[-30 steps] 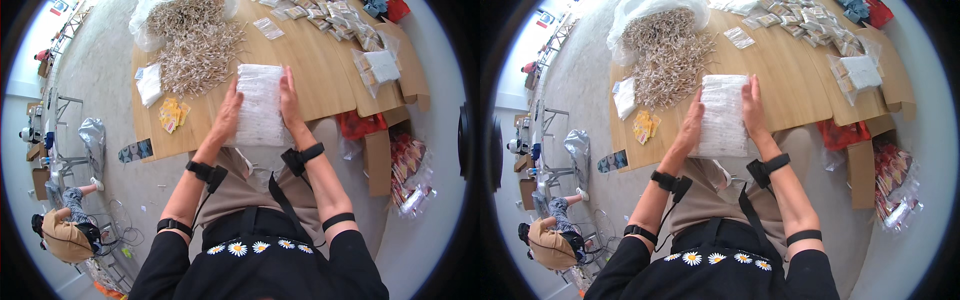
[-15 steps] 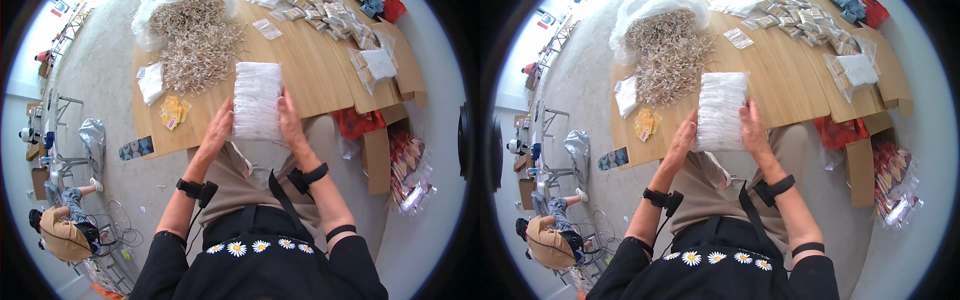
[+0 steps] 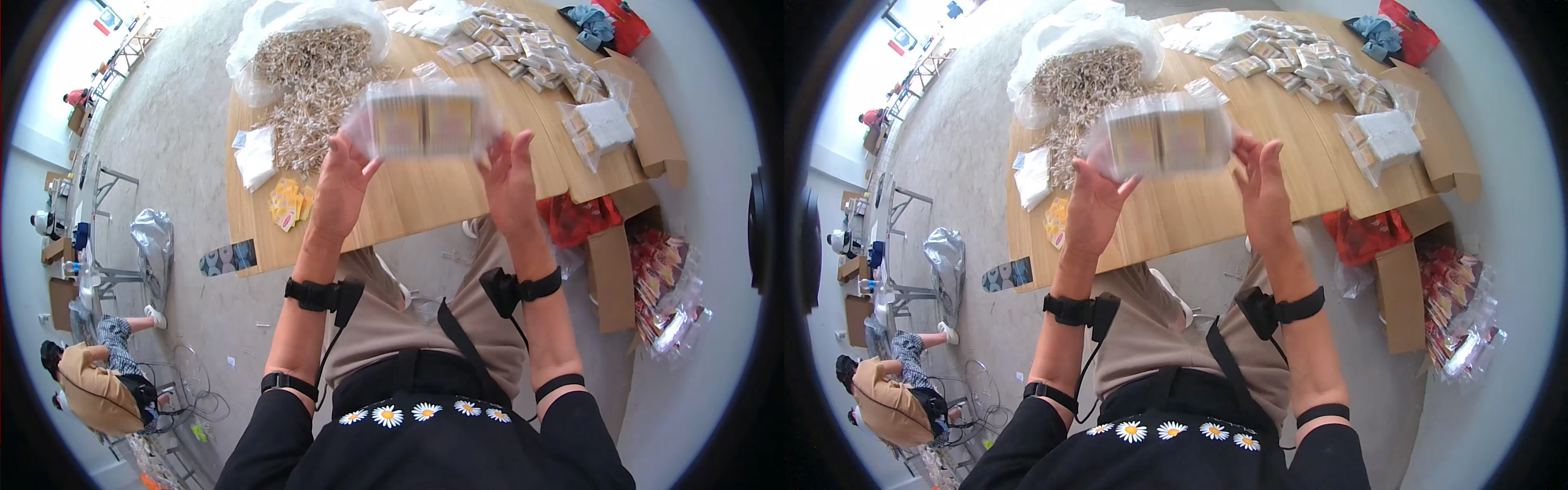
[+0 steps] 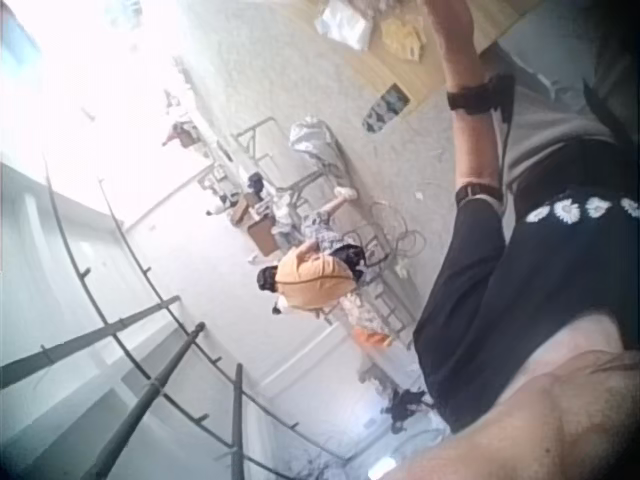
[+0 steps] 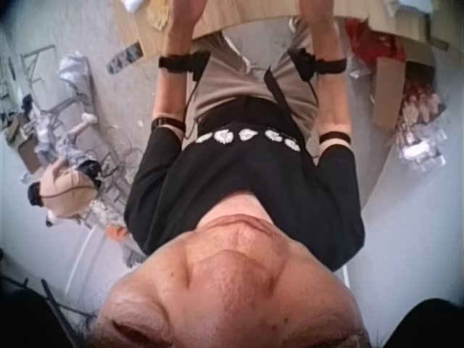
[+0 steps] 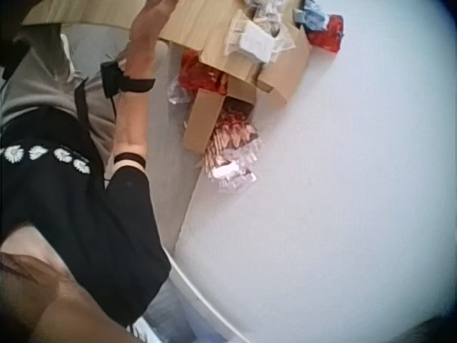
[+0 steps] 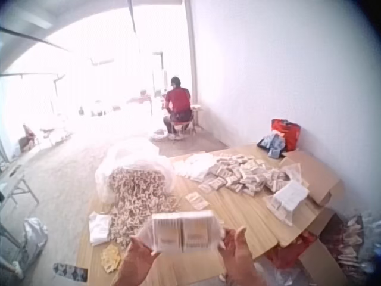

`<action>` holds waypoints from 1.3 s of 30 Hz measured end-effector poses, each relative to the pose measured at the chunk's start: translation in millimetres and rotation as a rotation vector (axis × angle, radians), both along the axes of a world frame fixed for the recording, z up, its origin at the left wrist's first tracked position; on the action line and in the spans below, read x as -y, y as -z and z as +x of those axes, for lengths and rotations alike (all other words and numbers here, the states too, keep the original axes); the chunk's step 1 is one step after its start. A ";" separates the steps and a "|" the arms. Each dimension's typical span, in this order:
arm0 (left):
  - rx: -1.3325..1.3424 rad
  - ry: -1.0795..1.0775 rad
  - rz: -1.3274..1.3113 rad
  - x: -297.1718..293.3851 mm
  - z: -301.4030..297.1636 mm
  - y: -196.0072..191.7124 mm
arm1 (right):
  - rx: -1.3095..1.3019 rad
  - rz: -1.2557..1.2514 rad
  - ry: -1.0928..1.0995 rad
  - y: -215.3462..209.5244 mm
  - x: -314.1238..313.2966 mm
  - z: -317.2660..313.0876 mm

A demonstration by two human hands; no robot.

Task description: Packaging small packs of cotton swabs into larger plastic bags.

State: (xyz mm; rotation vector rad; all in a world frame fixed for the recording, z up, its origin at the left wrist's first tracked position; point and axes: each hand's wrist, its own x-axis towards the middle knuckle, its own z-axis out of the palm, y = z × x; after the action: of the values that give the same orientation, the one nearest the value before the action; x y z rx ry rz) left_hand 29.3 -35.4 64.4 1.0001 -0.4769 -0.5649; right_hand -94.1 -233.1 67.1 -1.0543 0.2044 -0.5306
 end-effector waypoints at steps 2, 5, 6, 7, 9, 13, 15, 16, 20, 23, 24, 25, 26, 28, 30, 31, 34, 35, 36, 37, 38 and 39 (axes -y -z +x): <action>-0.045 0.049 0.035 -0.8 -4.7 15.6 | -0.012 0.107 -0.100 22.8 6.9 -8.0; -0.042 0.106 0.154 -12.1 -14.6 52.5 | -0.147 0.145 -0.128 78.6 6.7 -11.4; -0.071 0.095 0.213 -16.3 -19.7 60.3 | -0.162 0.241 -0.090 82.0 -0.4 -11.6; -0.101 0.084 0.272 -19.9 -23.1 67.4 | -0.164 0.245 -0.090 83.7 -3.2 -13.5; -0.102 0.073 0.296 -24.3 -21.3 75.7 | -0.214 0.070 -0.094 82.6 -6.4 -15.7; 0.016 -0.068 0.347 -1.9 -6.6 81.4 | -0.301 -0.135 0.070 102.5 -0.1 4.1; 0.091 -0.117 0.376 15.7 -9.1 90.2 | -0.415 -0.789 0.210 109.9 2.5 18.1; 0.136 -0.100 0.366 25.2 -11.7 98.2 | -0.416 -0.790 0.213 111.4 -3.5 21.0; 0.213 -0.075 0.453 31.8 -12.8 96.6 | -0.440 -0.993 0.274 106.4 -10.5 25.1; 0.315 -0.146 0.487 30.0 4.4 112.6 | -0.466 -1.147 0.270 98.3 -7.6 27.2; 0.397 -0.218 0.537 30.2 7.2 114.1 | -0.425 -1.248 0.325 95.8 -8.5 26.5; 0.400 -0.222 0.535 32.6 12.3 115.2 | -0.420 -1.249 0.325 92.5 -7.2 30.3; 0.358 -0.229 0.521 37.1 19.9 116.1 | -0.410 -1.323 0.331 88.4 -4.8 35.5; 0.314 -0.224 0.503 51.6 24.6 98.5 | -0.410 -1.399 0.344 85.9 3.3 45.0; 0.295 -0.133 0.518 63.0 27.8 71.3 | -0.463 -1.632 0.290 85.9 8.8 59.6; 0.297 -0.137 0.515 68.1 35.1 78.8 | -0.459 -1.635 0.291 84.6 7.8 64.8; 0.457 -0.309 0.679 82.5 55.5 96.3 | -0.579 -1.642 0.141 81.6 7.3 76.6; 0.445 -0.335 0.682 85.5 60.8 98.2 | -0.578 -1.596 0.112 79.8 9.3 79.8; 0.432 -0.353 0.684 89.0 61.4 95.5 | -0.586 -1.549 0.086 78.5 12.2 80.7; 0.430 -0.347 0.686 88.1 61.8 92.8 | -0.592 -1.546 0.085 79.4 13.9 81.2; 0.362 -0.283 0.645 84.2 62.5 89.7 | -0.583 -1.524 0.056 80.5 14.7 81.6; 0.299 -0.225 0.602 82.0 63.5 87.6 | -0.567 -1.505 0.030 79.5 16.4 84.0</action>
State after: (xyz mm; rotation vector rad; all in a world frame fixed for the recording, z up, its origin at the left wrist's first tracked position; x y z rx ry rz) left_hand 92.8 -117.4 -23.2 1.7060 -0.4571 -0.3588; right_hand -10.1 -249.5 -12.4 -2.6761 0.3197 -0.3420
